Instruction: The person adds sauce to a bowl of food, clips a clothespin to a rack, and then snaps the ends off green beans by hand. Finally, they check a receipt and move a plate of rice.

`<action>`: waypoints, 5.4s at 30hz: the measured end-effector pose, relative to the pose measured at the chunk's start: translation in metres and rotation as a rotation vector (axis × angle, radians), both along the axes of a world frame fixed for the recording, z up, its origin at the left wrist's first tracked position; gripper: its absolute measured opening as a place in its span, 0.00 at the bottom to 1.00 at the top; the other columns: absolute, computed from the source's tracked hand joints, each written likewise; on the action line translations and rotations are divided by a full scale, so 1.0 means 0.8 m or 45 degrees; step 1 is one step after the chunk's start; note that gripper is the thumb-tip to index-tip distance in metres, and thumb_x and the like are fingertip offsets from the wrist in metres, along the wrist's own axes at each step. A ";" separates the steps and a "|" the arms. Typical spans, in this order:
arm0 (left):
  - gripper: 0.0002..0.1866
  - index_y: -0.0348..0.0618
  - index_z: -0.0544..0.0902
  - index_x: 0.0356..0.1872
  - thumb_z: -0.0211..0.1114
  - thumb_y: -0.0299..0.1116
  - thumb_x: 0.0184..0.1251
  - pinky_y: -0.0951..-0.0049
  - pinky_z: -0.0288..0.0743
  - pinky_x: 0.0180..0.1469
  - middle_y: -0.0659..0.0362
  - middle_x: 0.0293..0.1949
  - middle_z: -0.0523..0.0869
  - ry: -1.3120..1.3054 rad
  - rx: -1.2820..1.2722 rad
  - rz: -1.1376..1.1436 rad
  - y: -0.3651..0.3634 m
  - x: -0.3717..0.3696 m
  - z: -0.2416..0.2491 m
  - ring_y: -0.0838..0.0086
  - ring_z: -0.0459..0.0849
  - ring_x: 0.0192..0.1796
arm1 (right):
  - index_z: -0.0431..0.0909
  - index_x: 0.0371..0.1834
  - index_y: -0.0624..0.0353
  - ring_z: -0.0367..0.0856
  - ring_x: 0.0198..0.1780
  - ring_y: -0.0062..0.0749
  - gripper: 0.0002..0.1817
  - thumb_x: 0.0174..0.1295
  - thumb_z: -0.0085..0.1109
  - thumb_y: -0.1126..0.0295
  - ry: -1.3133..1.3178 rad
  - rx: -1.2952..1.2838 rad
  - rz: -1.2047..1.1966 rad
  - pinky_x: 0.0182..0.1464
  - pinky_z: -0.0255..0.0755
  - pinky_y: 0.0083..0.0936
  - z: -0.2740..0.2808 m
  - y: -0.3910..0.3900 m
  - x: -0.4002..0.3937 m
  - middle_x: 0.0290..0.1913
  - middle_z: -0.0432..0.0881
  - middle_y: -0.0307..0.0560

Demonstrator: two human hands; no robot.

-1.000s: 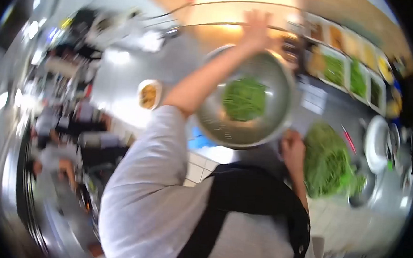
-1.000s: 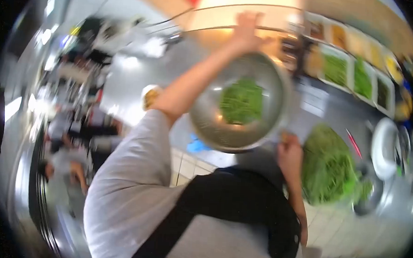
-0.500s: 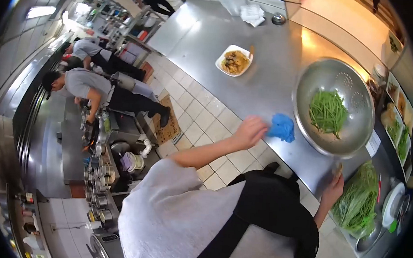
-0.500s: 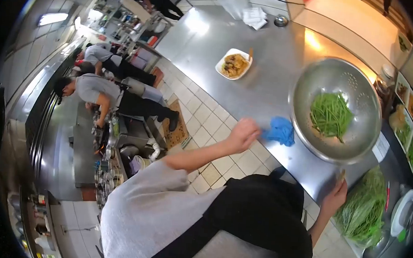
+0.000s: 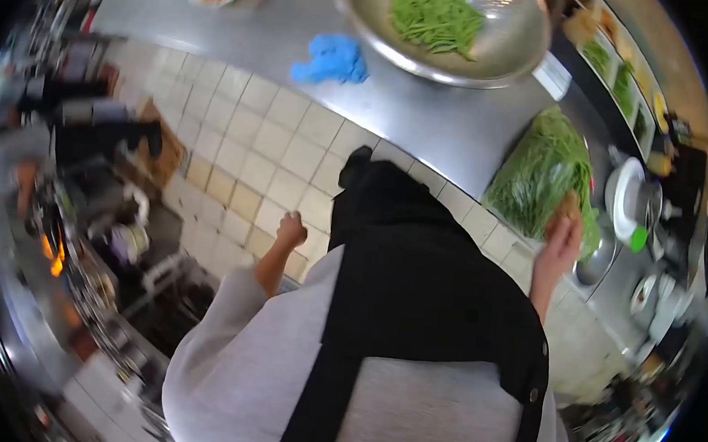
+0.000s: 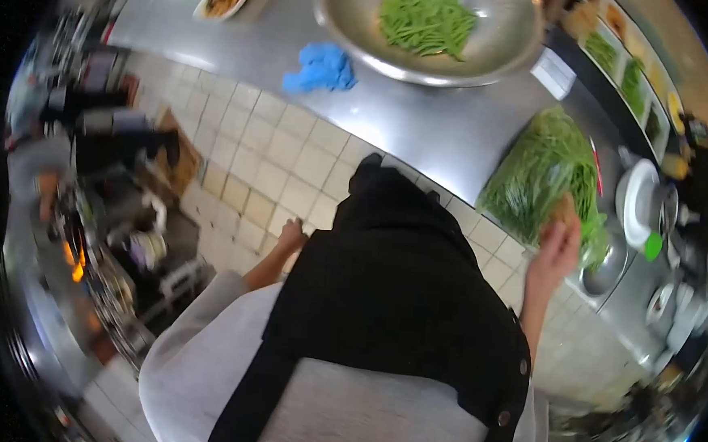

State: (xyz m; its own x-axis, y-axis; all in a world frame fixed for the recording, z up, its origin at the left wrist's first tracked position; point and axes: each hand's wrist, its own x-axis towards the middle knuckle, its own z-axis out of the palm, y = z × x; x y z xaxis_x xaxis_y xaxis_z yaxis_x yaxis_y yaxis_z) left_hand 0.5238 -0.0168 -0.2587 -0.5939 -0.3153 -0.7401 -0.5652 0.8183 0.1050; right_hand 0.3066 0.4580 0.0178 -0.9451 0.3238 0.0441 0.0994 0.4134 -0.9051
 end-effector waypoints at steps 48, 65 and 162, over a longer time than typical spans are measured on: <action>0.09 0.42 0.75 0.36 0.52 0.37 0.70 0.53 0.71 0.33 0.43 0.26 0.79 0.809 0.271 0.056 0.074 0.040 -0.181 0.45 0.79 0.32 | 0.78 0.48 0.62 0.77 0.40 0.42 0.13 0.60 0.56 0.78 0.860 0.859 0.209 0.42 0.72 0.30 -0.162 -0.141 -0.086 0.40 0.76 0.50; 0.29 0.38 0.68 0.61 0.63 0.29 0.55 0.50 0.53 0.68 0.46 0.63 0.67 1.966 0.383 -1.073 0.219 -0.234 0.016 0.50 0.62 0.67 | 0.83 0.36 0.59 0.81 0.37 0.32 0.06 0.56 0.63 0.72 -0.385 0.131 1.398 0.39 0.75 0.23 -0.240 -0.049 0.246 0.34 0.82 0.45; 0.23 0.42 0.77 0.52 0.62 0.28 0.51 0.59 0.62 0.60 0.50 0.45 0.82 1.541 0.421 -1.032 0.318 -0.249 0.065 0.56 0.77 0.51 | 0.82 0.31 0.63 0.80 0.29 0.38 0.09 0.55 0.64 0.68 0.278 0.630 0.047 0.35 0.74 0.31 -0.076 0.106 0.130 0.27 0.79 0.50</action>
State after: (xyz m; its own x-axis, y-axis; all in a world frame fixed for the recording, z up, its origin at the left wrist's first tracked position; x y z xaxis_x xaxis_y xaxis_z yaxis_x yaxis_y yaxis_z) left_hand 0.3248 0.2376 -0.2069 -0.8113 0.4715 0.3456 0.5822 0.7054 0.4044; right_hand 0.4102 0.5425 -0.0430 -0.9072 0.1813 0.3797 -0.0921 0.7950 -0.5996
